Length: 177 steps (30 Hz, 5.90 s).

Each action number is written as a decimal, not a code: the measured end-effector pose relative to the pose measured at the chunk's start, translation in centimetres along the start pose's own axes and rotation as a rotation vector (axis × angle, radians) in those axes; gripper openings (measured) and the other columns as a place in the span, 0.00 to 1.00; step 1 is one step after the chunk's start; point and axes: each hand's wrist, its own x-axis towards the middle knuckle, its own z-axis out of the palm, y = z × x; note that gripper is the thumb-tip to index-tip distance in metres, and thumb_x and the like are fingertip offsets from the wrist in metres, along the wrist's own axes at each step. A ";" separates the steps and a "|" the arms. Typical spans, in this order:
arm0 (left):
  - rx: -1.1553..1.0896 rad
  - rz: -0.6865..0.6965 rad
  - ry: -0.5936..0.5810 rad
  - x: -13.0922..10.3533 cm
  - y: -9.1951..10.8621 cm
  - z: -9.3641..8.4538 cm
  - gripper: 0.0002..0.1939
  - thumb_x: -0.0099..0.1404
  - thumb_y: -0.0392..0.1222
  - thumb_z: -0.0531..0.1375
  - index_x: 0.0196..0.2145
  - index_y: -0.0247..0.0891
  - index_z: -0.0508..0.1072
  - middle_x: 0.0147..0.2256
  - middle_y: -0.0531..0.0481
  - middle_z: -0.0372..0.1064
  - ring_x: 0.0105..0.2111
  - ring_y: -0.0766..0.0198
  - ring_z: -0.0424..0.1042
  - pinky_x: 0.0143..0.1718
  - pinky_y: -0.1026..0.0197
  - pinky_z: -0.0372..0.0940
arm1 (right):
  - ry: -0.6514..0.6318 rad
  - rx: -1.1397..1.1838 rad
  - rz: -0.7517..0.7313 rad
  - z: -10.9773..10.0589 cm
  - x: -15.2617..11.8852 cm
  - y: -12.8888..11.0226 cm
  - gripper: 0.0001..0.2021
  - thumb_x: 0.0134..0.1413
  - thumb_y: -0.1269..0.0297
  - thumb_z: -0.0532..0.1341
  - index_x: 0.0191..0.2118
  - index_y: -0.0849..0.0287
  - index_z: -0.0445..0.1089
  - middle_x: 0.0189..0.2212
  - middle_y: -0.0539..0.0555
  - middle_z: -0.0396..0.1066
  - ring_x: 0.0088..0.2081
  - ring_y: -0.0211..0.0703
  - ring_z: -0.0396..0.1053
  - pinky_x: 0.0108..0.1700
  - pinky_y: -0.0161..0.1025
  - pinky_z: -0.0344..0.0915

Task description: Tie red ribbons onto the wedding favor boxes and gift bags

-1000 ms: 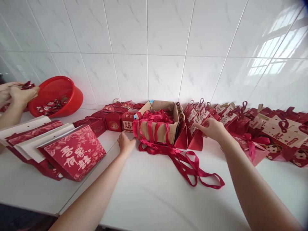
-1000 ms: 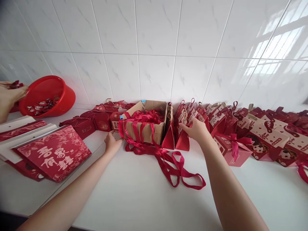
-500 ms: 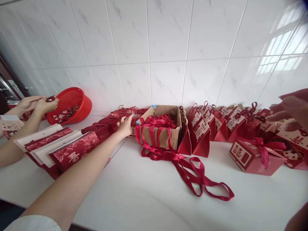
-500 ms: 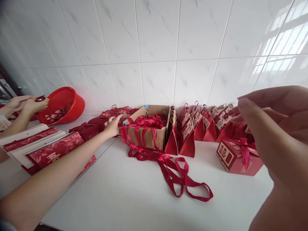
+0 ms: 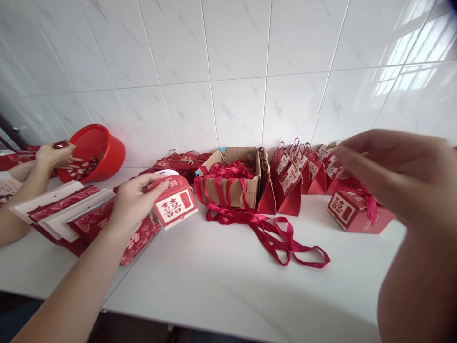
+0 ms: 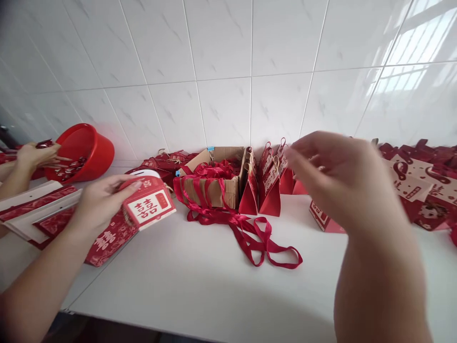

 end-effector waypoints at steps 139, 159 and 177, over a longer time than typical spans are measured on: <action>-0.067 0.258 0.025 -14.3 2.4 4.8 0.14 0.60 0.30 0.59 0.36 0.50 0.78 0.60 0.53 0.60 0.59 0.47 0.55 0.56 0.39 0.52 | -1.086 1.031 0.544 10.9 -3.2 -2.7 0.10 0.51 0.66 0.65 0.25 0.60 0.65 0.34 0.51 0.72 0.29 0.39 0.71 0.29 0.33 0.65; -0.058 0.253 0.053 -14.2 2.5 5.1 0.10 0.61 0.34 0.59 0.29 0.47 0.78 0.58 0.50 0.64 0.57 0.45 0.56 0.55 0.38 0.51 | -1.157 1.072 0.555 11.1 -3.3 -3.5 0.10 0.53 0.67 0.63 0.24 0.60 0.65 0.35 0.53 0.74 0.29 0.40 0.73 0.30 0.34 0.69; -0.493 0.082 0.298 -13.9 1.4 4.7 0.06 0.62 0.35 0.62 0.35 0.46 0.76 0.50 0.49 0.66 0.52 0.57 0.66 0.52 0.54 0.64 | -0.977 0.266 -0.160 11.8 -3.6 -6.0 0.13 0.61 0.52 0.58 0.44 0.53 0.72 0.46 0.52 0.71 0.47 0.45 0.69 0.49 0.38 0.66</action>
